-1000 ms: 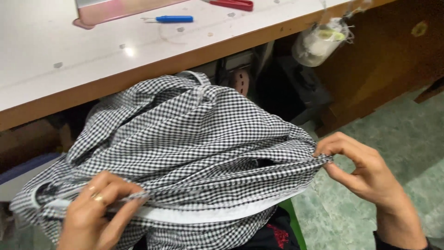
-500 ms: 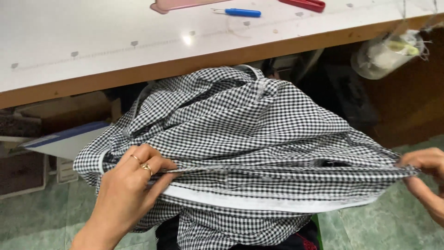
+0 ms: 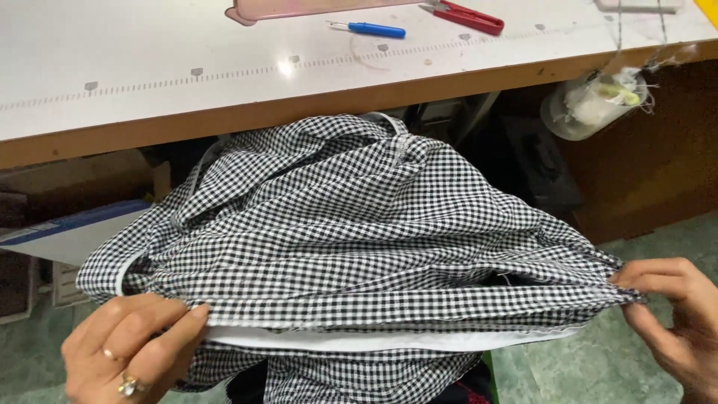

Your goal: Inspecting a checkered garment for loose threads and removing them using a small thread-picking tool at a sewing workstation.

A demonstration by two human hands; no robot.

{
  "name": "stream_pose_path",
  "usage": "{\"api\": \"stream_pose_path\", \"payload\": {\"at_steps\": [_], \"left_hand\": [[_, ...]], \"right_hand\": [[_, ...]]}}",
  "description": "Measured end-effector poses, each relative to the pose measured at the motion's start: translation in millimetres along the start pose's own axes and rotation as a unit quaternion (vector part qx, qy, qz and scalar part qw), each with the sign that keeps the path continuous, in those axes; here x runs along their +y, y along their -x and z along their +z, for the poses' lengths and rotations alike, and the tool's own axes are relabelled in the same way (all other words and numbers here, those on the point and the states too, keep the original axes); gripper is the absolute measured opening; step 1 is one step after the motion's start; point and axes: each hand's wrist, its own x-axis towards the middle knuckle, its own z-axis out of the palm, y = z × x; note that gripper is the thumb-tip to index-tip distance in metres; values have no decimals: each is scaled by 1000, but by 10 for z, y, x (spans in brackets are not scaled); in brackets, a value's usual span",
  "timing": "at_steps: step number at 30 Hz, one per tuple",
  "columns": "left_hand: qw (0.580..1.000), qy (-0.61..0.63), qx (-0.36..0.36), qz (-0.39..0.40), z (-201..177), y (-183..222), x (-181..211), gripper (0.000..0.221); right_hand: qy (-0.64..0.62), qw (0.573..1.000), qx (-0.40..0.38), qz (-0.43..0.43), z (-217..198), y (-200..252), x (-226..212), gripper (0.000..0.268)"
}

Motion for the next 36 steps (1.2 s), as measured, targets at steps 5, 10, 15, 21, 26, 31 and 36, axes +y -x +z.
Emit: {"api": "stream_pose_path", "payload": {"at_steps": [5, 10, 15, 21, 26, 31, 36], "left_hand": [[999, -24, -42, -5, -10, 139, -74, 8], [999, -15, -48, -15, 52, 110, -51, 3], [997, 14, -71, -20, 76, 44, -6, 8], [976, -46, -164, -136, 76, 100, 127, 20], [986, 32, -141, -81, 230, -159, 378, 41], [988, 72, -139, 4, 411, -246, 348, 22], [972, 103, -194, -86, 420, -192, 501, 26]], "right_hand": [[15, 1000, -10, -13, -31, -50, -127, 17], [16, 999, -31, -15, -55, -80, -142, 16], [2, 998, -60, -27, -72, -132, -182, 15], [-7, 998, -65, -22, -72, -122, -168, 14], [-6, 997, -65, -27, -55, -119, -158, 13], [-9, 998, -65, -8, -64, -149, -233, 10], [-30, 994, -105, -29, -162, -233, -316, 10]]}}
